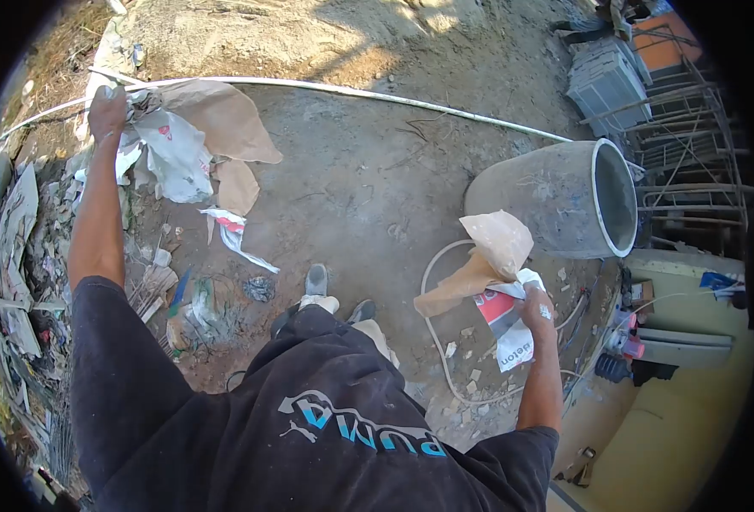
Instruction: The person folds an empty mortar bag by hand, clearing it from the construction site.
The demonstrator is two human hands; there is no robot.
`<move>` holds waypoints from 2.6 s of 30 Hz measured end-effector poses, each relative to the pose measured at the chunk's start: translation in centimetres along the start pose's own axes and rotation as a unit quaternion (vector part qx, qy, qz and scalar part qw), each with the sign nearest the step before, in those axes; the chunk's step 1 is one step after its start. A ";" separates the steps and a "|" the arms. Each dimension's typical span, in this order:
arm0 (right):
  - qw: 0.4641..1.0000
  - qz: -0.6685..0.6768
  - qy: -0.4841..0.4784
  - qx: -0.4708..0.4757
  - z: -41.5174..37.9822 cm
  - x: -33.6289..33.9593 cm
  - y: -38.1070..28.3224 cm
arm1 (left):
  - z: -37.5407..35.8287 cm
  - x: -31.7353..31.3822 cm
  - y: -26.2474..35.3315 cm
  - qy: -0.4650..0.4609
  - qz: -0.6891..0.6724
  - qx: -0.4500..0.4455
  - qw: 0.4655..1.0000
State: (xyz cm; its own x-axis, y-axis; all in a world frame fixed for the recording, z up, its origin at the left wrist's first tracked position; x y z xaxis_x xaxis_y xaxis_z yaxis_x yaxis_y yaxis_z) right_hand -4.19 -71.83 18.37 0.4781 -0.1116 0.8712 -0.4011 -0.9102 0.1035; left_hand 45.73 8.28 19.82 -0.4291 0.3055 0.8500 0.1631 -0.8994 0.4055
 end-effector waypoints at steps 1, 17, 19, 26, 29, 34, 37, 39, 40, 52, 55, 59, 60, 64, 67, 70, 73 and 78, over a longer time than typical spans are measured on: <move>0.998 0.033 0.040 -0.017 -0.6 -0.5 1.4 | 1.2 -1.0 -1.6 -0.017 0.022 0.009 1.000; 0.566 0.754 0.329 -0.059 -17.3 4.8 5.0 | -43.1 -11.0 39.8 -0.676 -0.288 -0.284 0.617; 0.514 0.787 0.335 -0.072 -19.8 2.9 7.2 | -45.7 -10.3 44.6 -0.675 -0.331 -0.286 0.594; 0.332 0.856 0.395 -0.024 -28.2 -6.3 11.4 | -54.9 -4.0 60.8 -0.646 -0.408 -0.442 0.470; 0.282 0.860 0.423 0.034 -31.2 -9.8 13.8 | -61.0 -0.2 65.1 -0.731 -0.359 -0.472 0.338; 0.249 0.831 0.481 0.129 -36.8 -14.7 20.9 | -70.7 0.9 67.5 -0.720 -0.329 -0.463 0.399; 0.115 0.803 0.585 0.000 -40.4 -19.1 22.9 | -73.2 -4.2 69.9 -0.699 -0.253 -0.389 0.544; -0.005 0.771 0.631 -0.089 -41.9 -20.0 23.0 | -76.0 -4.4 70.0 -0.616 -0.274 -0.481 0.561; 0.016 0.800 0.599 0.041 -42.4 -21.1 23.4 | -77.1 -4.4 69.5 -0.572 -0.283 -0.523 0.565; 0.114 0.796 0.440 0.400 -47.2 -20.5 25.8 | -93.8 4.1 69.3 -0.478 -0.123 -0.820 0.289; 0.052 0.782 0.500 0.368 -45.3 -20.3 29.3 | -96.6 5.4 69.6 -0.550 -0.089 -0.817 0.148; -0.119 0.731 0.658 -0.139 -43.9 -21.6 35.0 | -96.7 8.7 72.7 -0.696 -0.145 -0.703 -0.004; -0.136 0.715 0.666 -0.166 -43.6 -21.9 36.4 | -96.6 5.7 73.6 -0.730 -0.201 -0.653 0.014; -0.138 0.660 0.676 -0.297 -41.2 -22.2 42.0 | -98.2 2.5 81.1 -0.968 -0.153 -0.196 -0.025; -0.142 0.649 0.683 -0.303 -37.9 -23.9 48.5 | -98.9 1.7 87.8 -0.973 -0.108 -0.198 -0.044; -0.129 0.654 0.675 -0.316 -35.7 -21.2 51.1 | -97.6 4.9 92.0 -0.846 -0.082 -0.525 0.052; 0.053 0.723 0.642 -0.251 -34.3 -17.0 52.7 | -96.7 3.3 96.6 -0.837 -0.073 -0.519 0.157; 0.443 0.716 0.515 -0.158 -34.3 -10.4 53.3 | -90.7 3.7 106.9 -0.822 -0.152 -0.534 0.126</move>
State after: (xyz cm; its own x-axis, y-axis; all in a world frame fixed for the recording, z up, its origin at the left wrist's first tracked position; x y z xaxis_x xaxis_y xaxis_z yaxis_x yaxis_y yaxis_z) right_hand -57.39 -105.50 31.28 -0.9894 -0.0958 -0.1087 0.1165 -0.0798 -0.9900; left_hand -19.05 -115.06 35.83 0.6356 -0.7617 0.1258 -0.2278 -0.0293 0.9733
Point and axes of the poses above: each hand's wrist, its own z-axis towards the middle knuckle, its own x-axis out of the back of the hand, y = z × x, the point moved 3 cm from there along z, towards the middle knuckle, and after that the axes turned 3 degrees about -y, right-handed, at the moved point
